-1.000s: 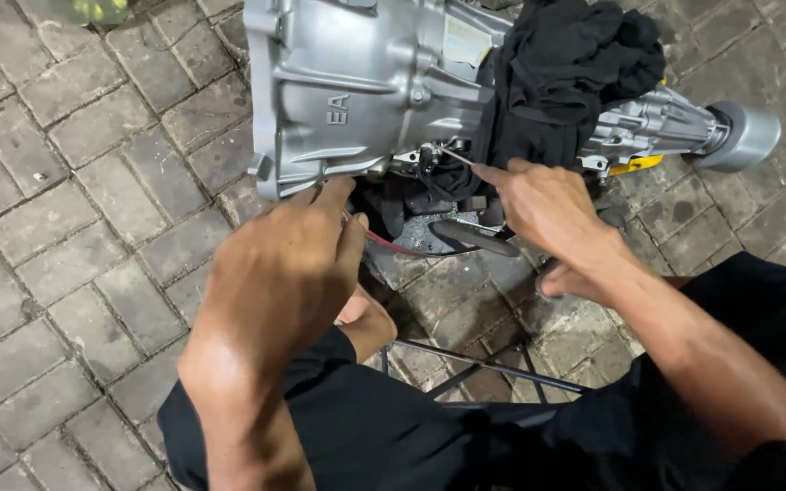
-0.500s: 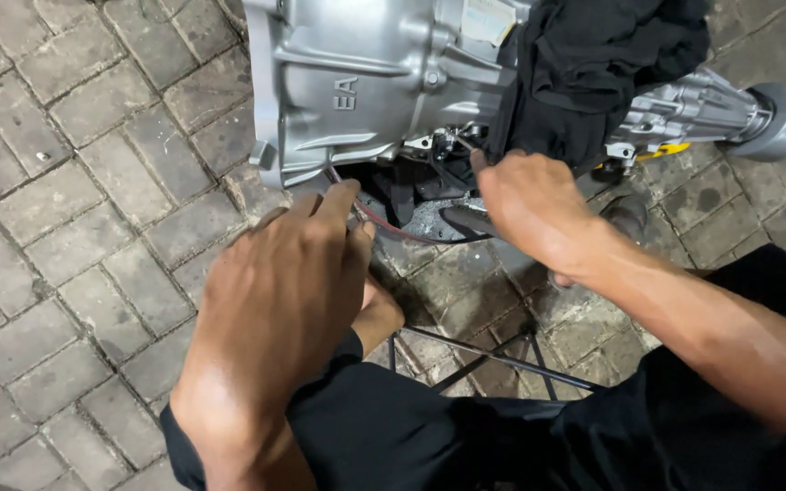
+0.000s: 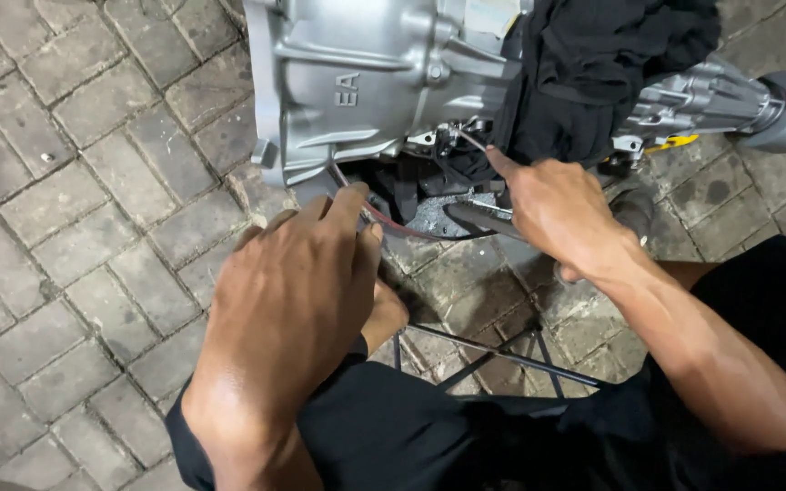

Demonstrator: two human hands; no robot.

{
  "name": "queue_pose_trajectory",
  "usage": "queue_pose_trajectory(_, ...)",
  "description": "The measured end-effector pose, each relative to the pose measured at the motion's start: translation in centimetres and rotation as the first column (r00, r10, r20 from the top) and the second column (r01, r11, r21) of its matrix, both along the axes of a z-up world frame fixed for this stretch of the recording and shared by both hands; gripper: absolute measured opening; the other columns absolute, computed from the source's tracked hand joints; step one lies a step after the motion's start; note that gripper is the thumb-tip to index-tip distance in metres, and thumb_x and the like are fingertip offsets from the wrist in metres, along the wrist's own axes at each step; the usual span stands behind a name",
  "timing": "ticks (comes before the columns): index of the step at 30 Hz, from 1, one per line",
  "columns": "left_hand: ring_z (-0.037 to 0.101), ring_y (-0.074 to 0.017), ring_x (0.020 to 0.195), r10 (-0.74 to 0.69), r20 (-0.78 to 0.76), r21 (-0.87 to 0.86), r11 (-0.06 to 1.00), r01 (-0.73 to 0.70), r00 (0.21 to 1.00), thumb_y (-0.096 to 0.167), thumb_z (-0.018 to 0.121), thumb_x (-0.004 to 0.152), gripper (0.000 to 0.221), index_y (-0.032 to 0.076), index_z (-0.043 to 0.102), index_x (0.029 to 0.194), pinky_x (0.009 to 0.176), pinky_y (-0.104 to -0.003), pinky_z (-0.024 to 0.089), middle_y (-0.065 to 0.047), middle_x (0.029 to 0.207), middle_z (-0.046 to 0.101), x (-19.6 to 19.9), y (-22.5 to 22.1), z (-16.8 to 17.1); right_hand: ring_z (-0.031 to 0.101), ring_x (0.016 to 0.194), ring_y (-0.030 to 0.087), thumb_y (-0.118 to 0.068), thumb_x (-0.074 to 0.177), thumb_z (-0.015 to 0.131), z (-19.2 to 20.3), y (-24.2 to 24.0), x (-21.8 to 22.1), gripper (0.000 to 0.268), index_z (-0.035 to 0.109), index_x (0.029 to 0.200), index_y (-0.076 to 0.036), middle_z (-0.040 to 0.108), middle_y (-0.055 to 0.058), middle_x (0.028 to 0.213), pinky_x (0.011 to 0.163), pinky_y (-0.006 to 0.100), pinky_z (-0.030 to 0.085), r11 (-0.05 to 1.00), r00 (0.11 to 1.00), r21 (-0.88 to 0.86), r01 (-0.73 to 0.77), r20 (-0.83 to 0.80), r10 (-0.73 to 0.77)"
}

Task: Using a flathead screwdriver to scrape away old gasket material or sealant from the mating surface of an aluminum transmission casing.

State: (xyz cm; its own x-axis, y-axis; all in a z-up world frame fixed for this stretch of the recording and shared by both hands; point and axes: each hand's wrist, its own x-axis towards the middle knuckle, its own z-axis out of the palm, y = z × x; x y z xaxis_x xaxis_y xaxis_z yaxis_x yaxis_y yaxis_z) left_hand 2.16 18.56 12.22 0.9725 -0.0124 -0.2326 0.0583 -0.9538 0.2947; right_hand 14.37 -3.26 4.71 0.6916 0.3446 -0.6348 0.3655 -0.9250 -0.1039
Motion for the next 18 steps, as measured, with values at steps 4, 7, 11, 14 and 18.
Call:
queue_pose_trajectory(4, 0.053, -0.0151, 0.043, 0.016, 0.032, -0.027, 1.000, -0.015, 0.999, 0.021, 0.046, 0.110, 0.020, 0.017, 0.057, 0.093, 0.037, -0.040, 0.043, 0.003, 0.057, 0.053, -0.2, 0.1, 0.2, 0.061, 0.046, 0.030, 0.018, 0.095, 0.041, -1.7, -1.0, -0.3, 0.084, 0.025, 0.166, -0.024, 0.060, 0.025, 0.104, 0.028, 0.038, 0.059, 0.976, 0.974, -0.096, 0.195, -0.100, -0.204)
queue_pose_trajectory(7, 0.061, -0.0212, 0.048, 0.017, -0.036, -0.060, 0.998, -0.019, 0.999, 0.021, 0.042, 0.110, 0.018, 0.013, 0.057, 0.106, 0.037, -0.045, 0.048, 0.000, 0.062, 0.061, -0.1, -0.1, 0.7, 0.052, 0.036, 0.014, 0.006, 0.088, 0.055, -9.4, -6.5, 0.5, 0.078, 0.041, 0.162, -0.015, 0.057, 0.005, 0.069, 0.030, 0.036, 0.056, 0.967, 0.898, -0.005, -0.253, 0.370, 0.237)
queue_pose_trajectory(11, 0.060, -0.0206, 0.044, 0.002, -0.021, -0.049, 0.999, -0.003, 1.000, 0.023, 0.043, 0.110, 0.017, 0.013, 0.057, 0.112, 0.045, -0.046, 0.052, 0.002, 0.056, 0.059, -0.3, -0.2, 0.3, 0.064, 0.050, 0.019, -0.018, 0.098, 0.060, -12.1, -8.1, 0.0, 0.071, 0.039, 0.164, -0.026, 0.062, 0.002, 0.083, 0.036, 0.039, 0.054, 0.956, 0.806, -0.039, -0.291, 0.528, 0.267)
queue_pose_trajectory(14, 0.054, -0.0154, 0.042, -0.008, -0.047, -0.064, 0.998, 0.005, 0.999, 0.019, 0.039, 0.110, 0.019, 0.013, 0.056, 0.107, 0.036, -0.040, 0.047, 0.002, 0.056, 0.054, 0.0, -0.1, 0.2, 0.059, 0.041, 0.018, -0.003, 0.094, 0.052, -7.7, -5.3, -0.3, 0.074, 0.035, 0.164, -0.018, 0.058, 0.004, 0.067, 0.030, 0.037, 0.055, 0.980, 0.907, -0.009, -0.199, 0.378, 0.187)
queue_pose_trajectory(18, 0.044, -0.0083, 0.033, -0.038, 0.043, -0.034, 0.999, 0.039, 0.998, 0.016, 0.035, 0.109, 0.027, 0.014, 0.062, 0.105, 0.067, -0.046, 0.061, 0.009, 0.046, 0.044, 0.0, -0.3, 0.0, 0.047, 0.026, 0.018, 0.019, 0.091, 0.032, -1.2, -1.4, -0.5, 0.079, 0.026, 0.164, -0.010, 0.040, 0.007, 0.047, 0.022, 0.035, 0.059, 0.995, 0.996, 0.051, 0.085, 0.006, -0.086)
